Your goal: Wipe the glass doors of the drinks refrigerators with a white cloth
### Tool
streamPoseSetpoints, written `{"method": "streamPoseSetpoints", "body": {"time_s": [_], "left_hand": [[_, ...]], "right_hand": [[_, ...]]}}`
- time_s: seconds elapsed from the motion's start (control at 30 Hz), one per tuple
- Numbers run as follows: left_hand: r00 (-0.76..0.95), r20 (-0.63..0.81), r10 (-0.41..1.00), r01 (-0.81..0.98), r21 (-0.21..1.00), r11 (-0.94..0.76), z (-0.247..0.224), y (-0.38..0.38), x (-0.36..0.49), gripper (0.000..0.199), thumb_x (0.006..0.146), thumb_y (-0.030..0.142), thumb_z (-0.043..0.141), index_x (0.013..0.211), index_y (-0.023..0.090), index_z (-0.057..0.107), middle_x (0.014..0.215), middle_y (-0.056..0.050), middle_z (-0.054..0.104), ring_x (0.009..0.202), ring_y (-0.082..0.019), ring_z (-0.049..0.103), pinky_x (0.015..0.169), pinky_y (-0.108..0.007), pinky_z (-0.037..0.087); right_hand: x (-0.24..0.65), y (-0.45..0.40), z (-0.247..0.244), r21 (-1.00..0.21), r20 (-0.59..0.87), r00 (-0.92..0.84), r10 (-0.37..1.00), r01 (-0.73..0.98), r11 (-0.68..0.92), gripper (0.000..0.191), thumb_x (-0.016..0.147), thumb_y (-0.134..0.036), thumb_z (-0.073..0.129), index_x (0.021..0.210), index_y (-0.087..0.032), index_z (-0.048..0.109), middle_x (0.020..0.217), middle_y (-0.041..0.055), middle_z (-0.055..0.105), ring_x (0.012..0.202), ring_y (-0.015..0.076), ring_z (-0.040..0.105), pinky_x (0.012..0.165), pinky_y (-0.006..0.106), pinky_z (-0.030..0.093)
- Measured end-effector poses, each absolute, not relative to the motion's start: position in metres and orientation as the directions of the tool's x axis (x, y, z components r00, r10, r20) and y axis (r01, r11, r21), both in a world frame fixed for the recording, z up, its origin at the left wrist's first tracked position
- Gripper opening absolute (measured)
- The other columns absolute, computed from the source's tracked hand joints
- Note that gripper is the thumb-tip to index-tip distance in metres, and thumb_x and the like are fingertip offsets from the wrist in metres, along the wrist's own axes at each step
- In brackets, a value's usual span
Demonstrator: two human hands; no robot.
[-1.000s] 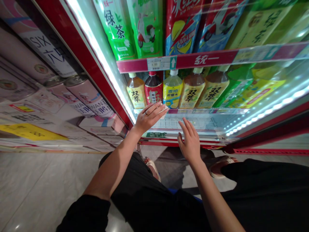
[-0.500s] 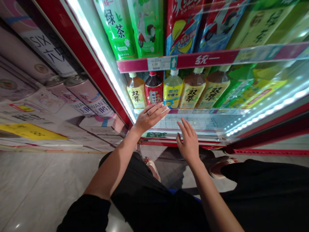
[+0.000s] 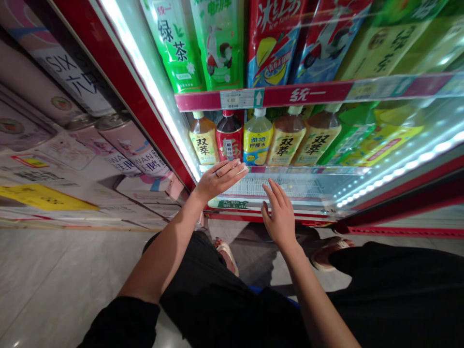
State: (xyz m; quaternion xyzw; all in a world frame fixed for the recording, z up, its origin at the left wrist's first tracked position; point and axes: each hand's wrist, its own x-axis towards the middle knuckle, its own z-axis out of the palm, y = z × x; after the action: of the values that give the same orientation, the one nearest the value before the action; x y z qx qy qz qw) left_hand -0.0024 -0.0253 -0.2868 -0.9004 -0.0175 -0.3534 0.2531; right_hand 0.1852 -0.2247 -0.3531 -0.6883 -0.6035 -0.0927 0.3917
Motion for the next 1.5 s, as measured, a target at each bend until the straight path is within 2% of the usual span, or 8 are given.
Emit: {"method": "streamPoseSetpoints", "body": {"time_s": [0.17, 0.37, 0.57, 0.73, 0.93, 1.17, 1.37, 1.5], "left_hand": [[0.747, 0.665, -0.014, 0.294, -0.349, -0.890, -0.289, -0.025, -0.011, 0.077, 0.104, 0.013, 0.065, 0.170, 0.037, 0.034, 0.148, -0.002, 0.071, 0.144, -0.019, 0.063, 0.130, -0.039, 0.048], [0.814, 0.574, -0.086, 0.187, -0.399, -0.898, -0.295, -0.025, -0.011, 0.070, 0.105, 0.010, 0.062, 0.166, 0.035, 0.040, 0.149, -0.001, 0.071, 0.144, -0.016, 0.063, 0.130, -0.036, 0.048], [0.761, 0.649, -0.020, 0.319, -0.401, -0.859, -0.289, -0.025, -0.024, 0.068, 0.105, 0.012, 0.064, 0.165, 0.033, 0.042, 0.144, -0.002, 0.073, 0.145, -0.018, 0.062, 0.130, -0.038, 0.047], [0.787, 0.609, -0.096, 0.248, -0.455, -0.855, -0.287, -0.019, -0.037, 0.072, 0.103, 0.010, 0.066, 0.166, 0.036, 0.042, 0.140, 0.001, 0.075, 0.140, -0.015, 0.065, 0.129, -0.033, 0.047], [0.685, 0.728, -0.020, 0.425, -0.422, -0.801, -0.289, -0.016, -0.055, 0.072, 0.103, 0.010, 0.066, 0.166, 0.036, 0.044, 0.139, -0.001, 0.076, 0.136, -0.018, 0.068, 0.129, -0.035, 0.046], [0.750, 0.659, -0.055, 0.340, -0.455, -0.823, -0.291, -0.019, -0.058, 0.065, 0.105, 0.010, 0.062, 0.164, 0.032, 0.045, 0.141, -0.001, 0.075, 0.140, -0.016, 0.065, 0.129, -0.034, 0.047], [0.572, 0.814, 0.100, 0.523, -0.268, -0.810, -0.292, -0.008, -0.070, 0.079, 0.104, 0.008, 0.062, 0.170, 0.041, 0.034, 0.146, -0.003, 0.071, 0.144, -0.021, 0.062, 0.131, -0.039, 0.044], [0.645, 0.760, 0.078, 0.448, -0.294, -0.844, -0.298, -0.011, -0.064, 0.076, 0.105, 0.012, 0.062, 0.170, 0.039, 0.033, 0.147, -0.002, 0.071, 0.143, -0.019, 0.063, 0.129, -0.038, 0.046]], "right_hand": [[0.188, -0.225, -0.355, -0.442, 0.590, 0.259, 0.765, 0.896, 0.037, 0.065, 0.103, -0.017, 0.050, 0.167, -0.029, 0.042, 0.170, 0.0108, 0.050, 0.159, 0.0316, 0.045, 0.126, 0.059, 0.046], [0.188, -0.225, -0.354, -0.436, 0.589, 0.252, 0.768, 0.899, 0.040, 0.063, 0.103, -0.017, 0.051, 0.165, -0.028, 0.045, 0.169, 0.0112, 0.051, 0.158, 0.0315, 0.046, 0.125, 0.058, 0.047], [0.190, -0.226, -0.355, -0.439, 0.602, 0.265, 0.753, 0.898, 0.035, 0.059, 0.103, -0.016, 0.051, 0.161, -0.025, 0.049, 0.168, 0.0127, 0.052, 0.157, 0.0327, 0.048, 0.124, 0.058, 0.048], [0.190, -0.227, -0.354, -0.434, 0.589, 0.259, 0.765, 0.900, 0.029, 0.060, 0.103, -0.016, 0.049, 0.162, -0.027, 0.049, 0.168, 0.0120, 0.053, 0.156, 0.0322, 0.049, 0.124, 0.059, 0.048], [0.182, -0.225, -0.357, -0.421, 0.593, 0.240, 0.769, 0.906, 0.043, 0.060, 0.104, -0.018, 0.048, 0.163, -0.029, 0.048, 0.168, 0.0103, 0.053, 0.156, 0.0318, 0.049, 0.123, 0.059, 0.049], [0.165, -0.221, -0.358, -0.399, 0.593, 0.168, 0.788, 0.911, 0.106, 0.062, 0.106, -0.019, 0.047, 0.167, -0.031, 0.043, 0.168, 0.0105, 0.052, 0.156, 0.0322, 0.049, 0.122, 0.059, 0.050], [0.157, -0.219, -0.358, -0.406, 0.583, 0.170, 0.795, 0.908, 0.104, 0.064, 0.104, -0.018, 0.047, 0.166, -0.031, 0.045, 0.167, 0.0103, 0.053, 0.155, 0.0337, 0.050, 0.121, 0.062, 0.050], [0.150, -0.217, -0.358, -0.397, 0.576, 0.139, 0.805, 0.909, 0.128, 0.066, 0.103, -0.018, 0.047, 0.168, -0.032, 0.042, 0.168, 0.0097, 0.052, 0.156, 0.0336, 0.049, 0.122, 0.062, 0.050]]}}
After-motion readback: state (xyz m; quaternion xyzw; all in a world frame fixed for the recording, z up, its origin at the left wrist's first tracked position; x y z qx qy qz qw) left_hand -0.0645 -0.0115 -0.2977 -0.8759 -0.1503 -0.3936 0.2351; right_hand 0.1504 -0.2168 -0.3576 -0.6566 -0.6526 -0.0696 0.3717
